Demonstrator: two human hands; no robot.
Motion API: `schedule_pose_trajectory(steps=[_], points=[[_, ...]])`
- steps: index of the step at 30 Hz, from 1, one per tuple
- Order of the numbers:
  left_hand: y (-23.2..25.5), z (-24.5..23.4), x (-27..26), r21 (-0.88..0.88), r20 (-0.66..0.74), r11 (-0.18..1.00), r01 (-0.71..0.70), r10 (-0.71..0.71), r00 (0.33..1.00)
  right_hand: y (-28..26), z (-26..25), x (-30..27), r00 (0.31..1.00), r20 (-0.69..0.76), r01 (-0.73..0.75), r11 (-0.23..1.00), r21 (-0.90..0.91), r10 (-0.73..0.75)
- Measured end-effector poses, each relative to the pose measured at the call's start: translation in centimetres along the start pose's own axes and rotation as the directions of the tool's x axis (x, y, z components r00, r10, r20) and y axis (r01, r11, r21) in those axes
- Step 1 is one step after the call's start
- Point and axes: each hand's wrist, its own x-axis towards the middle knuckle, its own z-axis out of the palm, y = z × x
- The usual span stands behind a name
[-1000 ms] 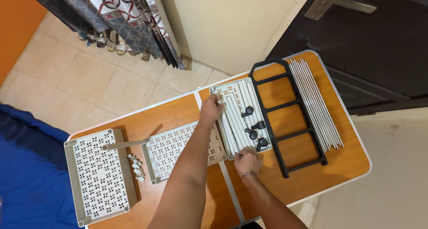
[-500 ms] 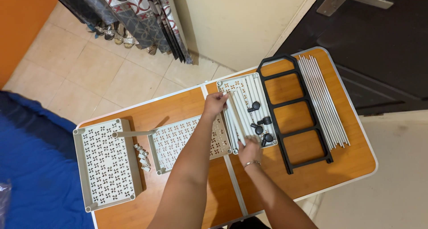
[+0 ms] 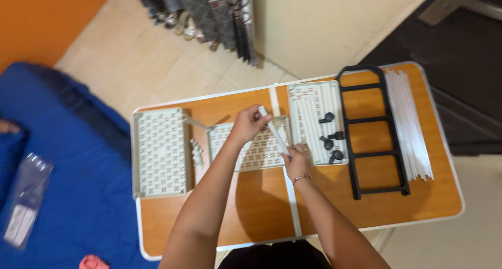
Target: The person assembles a white plastic shoe rack by inserting cylindrical legs into corner holes on perforated trays and connecting them with horizontal bars. The person repeatedly picks up trays, inserts legs, and attaches bars to form a multi-tier structure on a wooden table.
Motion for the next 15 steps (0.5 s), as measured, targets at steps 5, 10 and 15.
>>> schedule_pose_trajectory(steps=[5,10,15], points=[[2.2,-6.7,-10.4,0.078,-0.236,0.995,-0.062,0.079,0.968,-5.1,3.3,-1.5,0.969,0.155,0.190,0.982,0.023,-0.191],[1.9,-11.4,-19.7,0.459,-0.418,0.882,-0.104,0.317,0.851,-9.5,4.9,-2.2,0.788,0.537,0.484,0.842,-0.240,-0.300],[-0.1,-12.5,-24.2,0.502,-0.429,0.864,-0.043,0.292,0.855,-12.0,5.0,-3.0,0.670,0.742,0.553,0.688,-0.470,-0.032]])
